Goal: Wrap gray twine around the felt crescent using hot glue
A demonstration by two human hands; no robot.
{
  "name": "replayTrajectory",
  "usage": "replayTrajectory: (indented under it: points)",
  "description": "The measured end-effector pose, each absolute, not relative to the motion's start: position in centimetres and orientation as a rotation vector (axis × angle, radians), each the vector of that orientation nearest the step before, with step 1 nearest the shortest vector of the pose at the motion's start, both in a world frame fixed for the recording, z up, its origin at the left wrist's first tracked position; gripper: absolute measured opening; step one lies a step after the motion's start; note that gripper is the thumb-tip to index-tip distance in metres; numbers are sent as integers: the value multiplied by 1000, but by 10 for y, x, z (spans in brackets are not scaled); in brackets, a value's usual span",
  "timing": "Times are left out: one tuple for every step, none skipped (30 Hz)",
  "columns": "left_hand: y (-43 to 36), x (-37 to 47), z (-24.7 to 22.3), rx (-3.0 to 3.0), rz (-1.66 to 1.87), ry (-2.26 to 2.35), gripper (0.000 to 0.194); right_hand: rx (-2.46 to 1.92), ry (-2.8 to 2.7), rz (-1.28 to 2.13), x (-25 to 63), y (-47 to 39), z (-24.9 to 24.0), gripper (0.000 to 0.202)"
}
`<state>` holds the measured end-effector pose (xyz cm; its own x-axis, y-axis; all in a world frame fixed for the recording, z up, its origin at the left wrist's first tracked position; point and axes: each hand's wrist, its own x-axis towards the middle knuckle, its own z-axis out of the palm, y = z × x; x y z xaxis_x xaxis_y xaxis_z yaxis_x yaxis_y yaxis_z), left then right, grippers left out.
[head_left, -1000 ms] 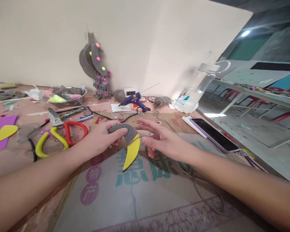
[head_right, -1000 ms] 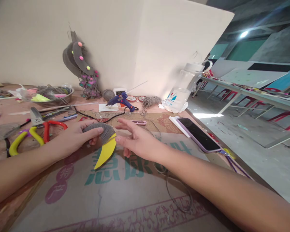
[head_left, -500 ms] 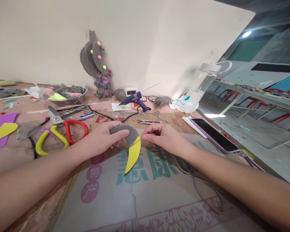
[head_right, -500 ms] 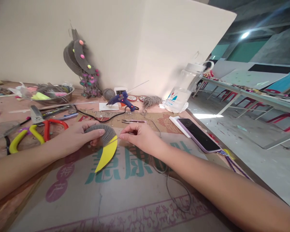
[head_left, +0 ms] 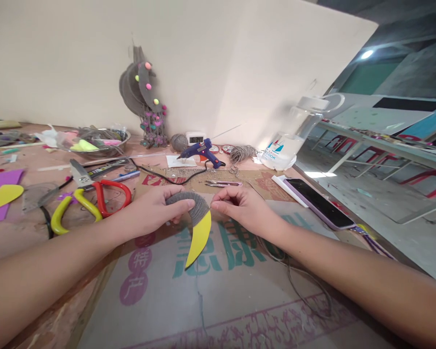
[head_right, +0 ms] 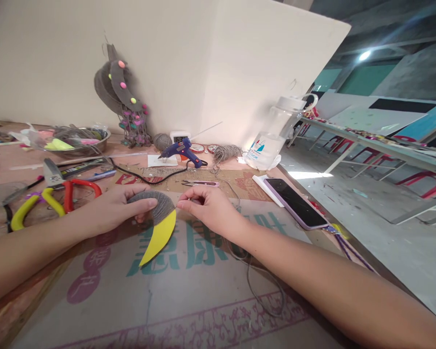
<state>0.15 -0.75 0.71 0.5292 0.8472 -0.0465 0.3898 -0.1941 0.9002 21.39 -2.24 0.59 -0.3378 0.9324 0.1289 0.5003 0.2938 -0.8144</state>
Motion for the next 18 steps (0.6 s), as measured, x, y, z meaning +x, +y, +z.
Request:
replayTrajectory:
  points:
    - [-7, 2, 7, 1798, 586, 1031, 25, -1275, -1955, 914, 214, -22, 6, 17]
    - [-7, 1, 7, 1800, 584, 1030, 25, -1276, -1955, 914, 214, -22, 5, 17]
    - [-8, 1, 7, 1803, 584, 1029, 25, -1274, -1957, 912, 214, -22, 5, 16]
    - [-8, 1, 8, 1807, 581, 1029, 25, -1272, -1959, 906, 214, -22, 5, 16]
    - [-8, 1, 8, 1810, 581, 1030, 25, -1268, -1962, 899, 214, -22, 5, 16]
    - [-8, 1, 8, 1812, 579, 1030, 25, -1264, -1964, 894, 214, -22, 6, 16]
    - [-8, 1, 8, 1813, 579, 1032, 25, -1262, -1963, 892, 214, -22, 6, 15]
    - [-9, 1, 8, 1813, 577, 1035, 25, -1262, -1962, 890, 214, -22, 6, 15]
    - [-9, 1, 9, 1813, 577, 1042, 25, -1266, -1958, 887, 214, -22, 6, 15]
    - [-9, 1, 9, 1813, 577, 1046, 24, -1273, -1953, 879, 214, -22, 6, 15]
    - [-9, 1, 9, 1814, 580, 1047, 24, -1282, -1948, 867, 214, -23, 6, 15]
    - [-9, 1, 9, 1814, 584, 1044, 23, -1290, -1943, 850, 214, -23, 6, 15]
    - [-9, 1, 9, 1815, 586, 1037, 23, -1299, -1938, 835, 214, -24, 6, 16]
    - [-9, 1, 9, 1817, 588, 1027, 23, -1308, -1936, 825, 213, -24, 6, 16]
    - [-9, 1, 9, 1820, 590, 1018, 23, -1312, -1940, 821, 213, -24, 6, 16]
    - [-9, 2, 9, 1822, 590, 1012, 23, -1310, -1956, 820, 213, -24, 6, 17]
    - [-9, 2, 10, 1823, 590, 1009, 23, -1299, -1983, 813, 214, -23, 7, 17]
    - [-10, 2, 10, 1820, 592, 1005, 23, -1278, -2013, 791, 214, -23, 7, 17]
